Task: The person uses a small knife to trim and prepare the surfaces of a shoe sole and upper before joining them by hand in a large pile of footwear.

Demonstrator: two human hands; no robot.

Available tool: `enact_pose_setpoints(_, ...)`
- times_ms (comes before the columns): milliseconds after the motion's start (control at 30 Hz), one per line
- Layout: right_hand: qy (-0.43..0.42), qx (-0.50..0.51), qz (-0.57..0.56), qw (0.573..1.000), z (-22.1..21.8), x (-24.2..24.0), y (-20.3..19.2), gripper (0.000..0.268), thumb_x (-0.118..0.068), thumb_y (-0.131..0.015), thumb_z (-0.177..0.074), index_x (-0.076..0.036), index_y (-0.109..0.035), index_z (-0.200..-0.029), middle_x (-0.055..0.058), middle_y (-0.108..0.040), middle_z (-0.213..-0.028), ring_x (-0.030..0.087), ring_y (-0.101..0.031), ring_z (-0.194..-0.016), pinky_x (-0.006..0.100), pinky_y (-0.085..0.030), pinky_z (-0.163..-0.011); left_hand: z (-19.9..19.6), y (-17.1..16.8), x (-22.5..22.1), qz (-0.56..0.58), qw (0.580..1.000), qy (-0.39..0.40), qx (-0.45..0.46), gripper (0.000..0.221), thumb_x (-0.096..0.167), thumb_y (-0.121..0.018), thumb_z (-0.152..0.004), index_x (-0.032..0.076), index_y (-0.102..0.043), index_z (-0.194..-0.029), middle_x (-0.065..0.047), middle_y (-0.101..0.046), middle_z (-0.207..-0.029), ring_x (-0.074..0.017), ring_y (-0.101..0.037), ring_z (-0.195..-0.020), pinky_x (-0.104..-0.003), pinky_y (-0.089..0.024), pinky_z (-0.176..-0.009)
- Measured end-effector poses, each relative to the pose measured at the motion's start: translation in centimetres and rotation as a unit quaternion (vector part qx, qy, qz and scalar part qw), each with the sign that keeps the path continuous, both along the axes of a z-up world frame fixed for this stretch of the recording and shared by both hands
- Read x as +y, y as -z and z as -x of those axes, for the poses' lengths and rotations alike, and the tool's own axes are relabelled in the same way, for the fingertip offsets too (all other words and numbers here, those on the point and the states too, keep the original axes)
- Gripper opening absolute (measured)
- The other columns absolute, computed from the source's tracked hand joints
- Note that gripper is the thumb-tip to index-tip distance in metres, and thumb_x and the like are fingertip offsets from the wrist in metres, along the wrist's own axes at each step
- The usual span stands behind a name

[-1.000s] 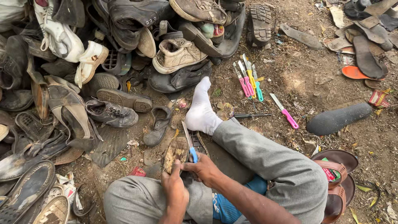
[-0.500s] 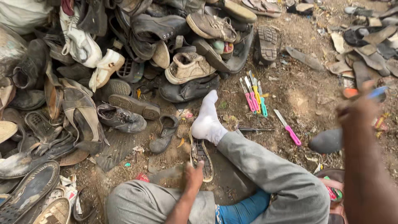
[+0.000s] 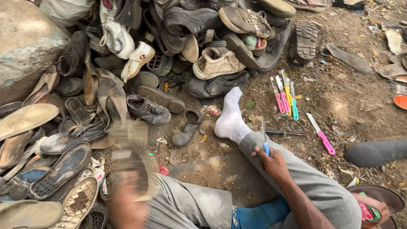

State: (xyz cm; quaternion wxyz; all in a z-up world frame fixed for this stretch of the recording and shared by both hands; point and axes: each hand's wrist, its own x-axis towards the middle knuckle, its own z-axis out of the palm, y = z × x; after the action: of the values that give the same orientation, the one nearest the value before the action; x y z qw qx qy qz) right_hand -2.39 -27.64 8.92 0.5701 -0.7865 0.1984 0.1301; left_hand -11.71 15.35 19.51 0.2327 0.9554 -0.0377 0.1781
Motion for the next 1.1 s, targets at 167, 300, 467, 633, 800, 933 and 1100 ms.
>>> enact_pose_setpoints(167, -0.027, -0.016, 0.032, 0.999, -0.1, 1.9, 0.9, 0.045, -0.043, -0.069, -0.093, 0.0, -0.072, -0.081, 0.003, -0.054, -0.054, 0.012, -0.051, -0.045, 0.031, -0.039, -0.044, -5.2, -6.3, 5.3, 0.588, 0.689, -0.247, -0.343, 0.03, 0.028, -0.049, -0.103, 0.01, -0.07, -0.115, -0.012, -0.073, -0.102, -0.0242, -0.068, -0.089, -0.036, -0.057, -0.083)
enact_pose_setpoints(300, -0.018, -0.017, 0.017, 1.0, -1.0, 2.3, 0.5, 0.043, -0.041, -0.071, -0.092, 0.001, -0.069, -0.082, 0.002, -0.061, -0.06, 0.011, -0.051, -0.046, 0.031, -0.042, -0.045, -15.6, 4.1, -2.1, 0.364, 0.931, -0.02, -0.019, 0.014, 0.012, -0.061, -0.099, 0.009, -0.067, -0.111, -0.011, -0.072, -0.111, -0.0228, -0.07, -0.106, -0.039, -0.06, -0.093)
enact_pose_setpoints(467, -0.018, -0.029, 0.009, 0.999, -0.4, 2.2, 1.2, 0.039, -0.038, -0.069, -0.093, -0.001, -0.069, -0.082, 0.001, -0.063, -0.062, 0.01, -0.051, -0.047, 0.03, -0.043, -0.045, -26.0, 10.0, -7.0, -0.293, 0.933, 0.182, 0.106, 0.02, 0.012, -0.063, -0.092, 0.009, -0.076, -0.107, -0.021, -0.046, -0.156, -0.0367, -0.041, -0.142, -0.051, -0.04, -0.106)
enact_pose_setpoints(633, -0.021, -0.012, -0.015, 1.0, -0.9, 1.6, 0.4, 0.039, -0.038, -0.069, -0.095, -0.001, -0.068, -0.082, 0.003, -0.054, -0.056, 0.011, -0.049, -0.046, 0.03, -0.039, -0.044, -28.0, 7.0, -7.6, -0.476, 0.821, 0.295, 0.111, 0.017, 0.02, -0.068, -0.088, 0.008, -0.078, -0.095, -0.014, -0.043, -0.154, -0.0351, -0.026, -0.153, -0.054, -0.026, -0.12)
enact_pose_setpoints(800, -0.039, -0.001, -0.035, 0.999, -0.9, 1.3, -0.6, 0.036, -0.037, -0.067, -0.094, -0.003, -0.067, -0.084, 0.001, -0.053, -0.053, 0.011, -0.05, -0.045, 0.03, -0.039, -0.044, -23.3, 5.9, -9.2, -0.379, 0.867, 0.25, 0.206, 0.038, 0.039, -0.072, -0.088, 0.002, -0.076, -0.09, -0.025, -0.043, -0.147, -0.0371, -0.028, -0.146, -0.05, -0.024, -0.119)
enact_pose_setpoints(933, -0.035, -0.024, -0.035, 0.998, -0.9, 1.5, -0.9, 0.044, -0.042, -0.059, -0.1, -0.002, -0.068, -0.082, 0.002, -0.05, -0.051, 0.011, -0.048, -0.044, 0.029, -0.037, -0.044, -19.0, 11.1, -9.6, -0.132, 0.929, 0.127, 0.323, 0.048, 0.042, -0.067, -0.095, 0.0, -0.065, -0.118, -0.02, -0.052, -0.139, -0.0296, -0.053, -0.121, -0.045, -0.046, -0.104)
enact_pose_setpoints(1100, -0.04, -0.047, -0.034, 0.998, -0.2, 1.6, -1.4, 0.05, -0.044, -0.055, -0.102, -0.001, -0.069, -0.08, 0.002, -0.051, -0.052, 0.01, -0.05, -0.044, 0.029, -0.038, -0.044, -16.1, 15.8, -10.5, -0.163, 0.96, 0.106, 0.204, 0.05, 0.049, -0.069, -0.091, 0.0, -0.07, -0.099, -0.018, -0.05, -0.141, -0.032, -0.046, -0.128, -0.047, -0.043, -0.107)
